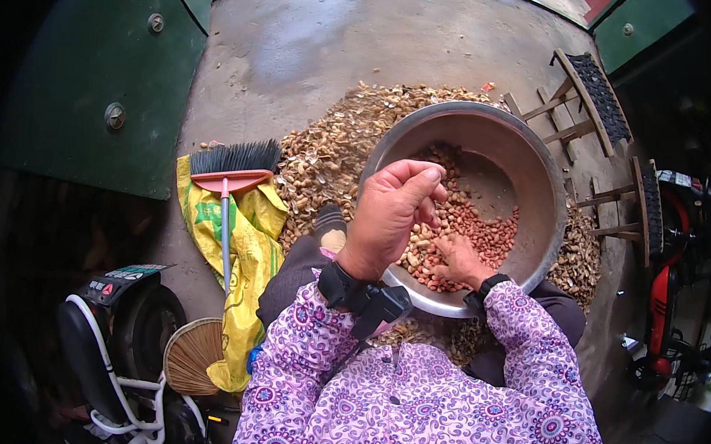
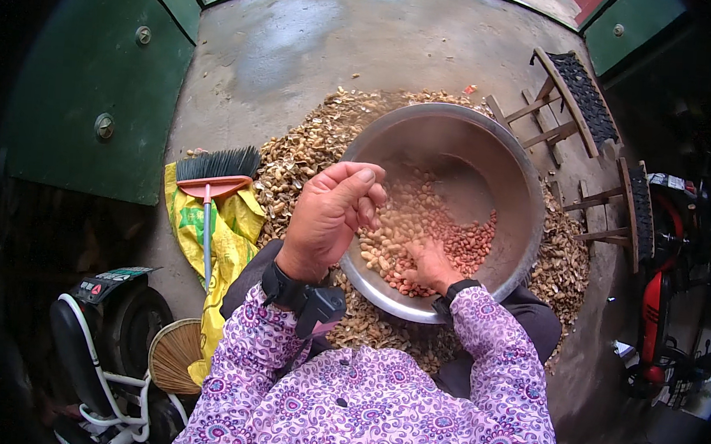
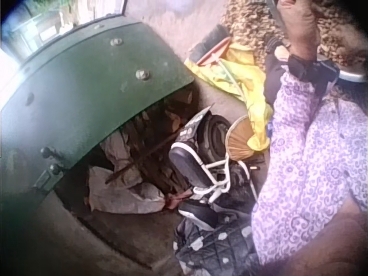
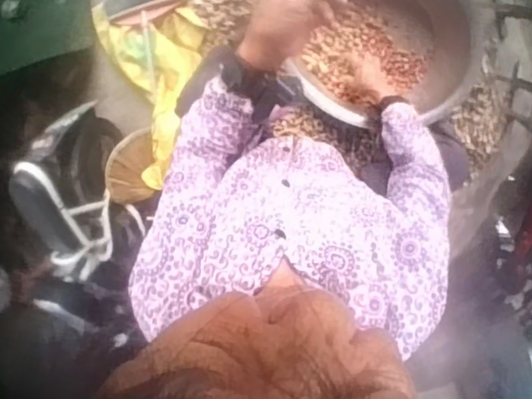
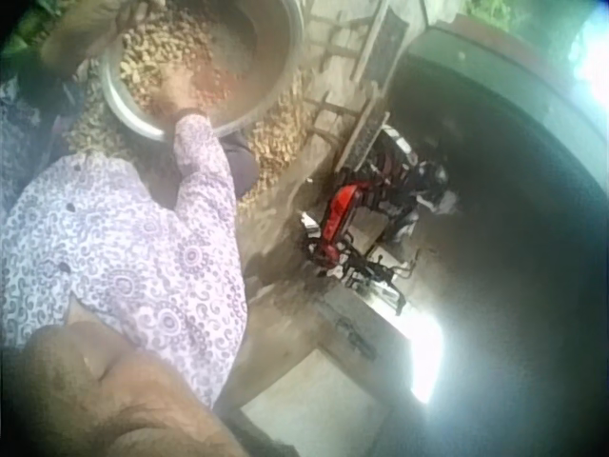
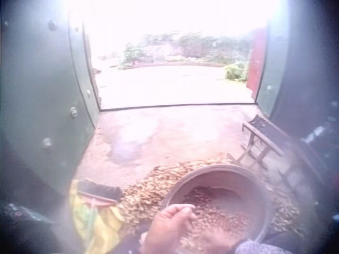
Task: The person sits on the ground and shells peanuts by hand, placing the shelled nuts into a metal bowl and discarding the shells onto the floor. The task continues steadily throughout the clip.
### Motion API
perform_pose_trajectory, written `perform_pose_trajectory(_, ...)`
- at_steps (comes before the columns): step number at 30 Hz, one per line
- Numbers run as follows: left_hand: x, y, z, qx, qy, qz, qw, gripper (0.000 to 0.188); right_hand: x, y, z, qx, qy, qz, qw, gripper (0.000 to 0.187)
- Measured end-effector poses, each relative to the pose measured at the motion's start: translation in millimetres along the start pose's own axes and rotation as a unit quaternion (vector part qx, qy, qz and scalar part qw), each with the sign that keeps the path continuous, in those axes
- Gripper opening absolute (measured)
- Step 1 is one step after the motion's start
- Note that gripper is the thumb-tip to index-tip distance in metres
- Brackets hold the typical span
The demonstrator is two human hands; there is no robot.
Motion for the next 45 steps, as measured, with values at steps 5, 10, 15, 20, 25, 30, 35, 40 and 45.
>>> perform_pose_trajectory(5,7.8,5.9,-9.2,-0.007,0.001,-0.009,1.000,0.016,2.2,-5.9,14.6,-0.017,0.187,-0.092,0.978,0.052)
perform_pose_trajectory(10,10.0,5.7,-16.0,-0.024,0.025,-0.010,0.999,0.016,-46.5,-1.5,92.4,0.112,0.069,0.100,0.986,0.041)
perform_pose_trajectory(15,0.1,1.6,-10.4,-0.030,0.034,0.013,0.999,0.016,-50.1,-5.6,139.1,0.214,-0.036,0.179,0.960,0.028)
perform_pose_trajectory(20,-6.8,2.1,-7.6,-0.024,0.029,0.033,0.999,0.015,-38.4,-1.7,135.3,0.223,-0.124,0.180,0.950,0.019)
perform_pose_trajectory(25,-0.9,6.8,-11.2,-0.029,0.038,0.009,0.999,0.015,-28.2,-12.8,137.2,0.228,-0.003,0.108,0.968,0.013)
perform_pose_trajectory(30,6.9,12.9,-18.1,-0.018,0.083,-0.015,0.996,0.015,-45.4,-17.2,115.3,0.162,0.109,0.118,0.974,0.015)
perform_pose_trajectory(35,-3.1,1.8,-41.2,-0.035,0.168,-0.012,0.985,0.015,-87.5,-26.1,57.7,0.133,0.160,0.123,0.970,0.014)
perform_pose_trajectory(40,-24.2,-40.3,-47.3,-0.099,0.148,0.002,0.984,0.016,-48.2,-20.0,50.9,0.091,0.119,0.126,0.981,0.011)
perform_pose_trajectory(45,-79.9,-74.8,-31.3,-0.093,0.063,0.070,0.991,0.017,-3.7,-2.9,31.0,0.149,0.028,0.076,0.986,0.016)
Point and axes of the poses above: each hand's wrist, its own y-axis towards the middle knuckle, its own x-axis out of the palm, z = x × y, the point moved 8 cm from there along y, towards the middle knuckle
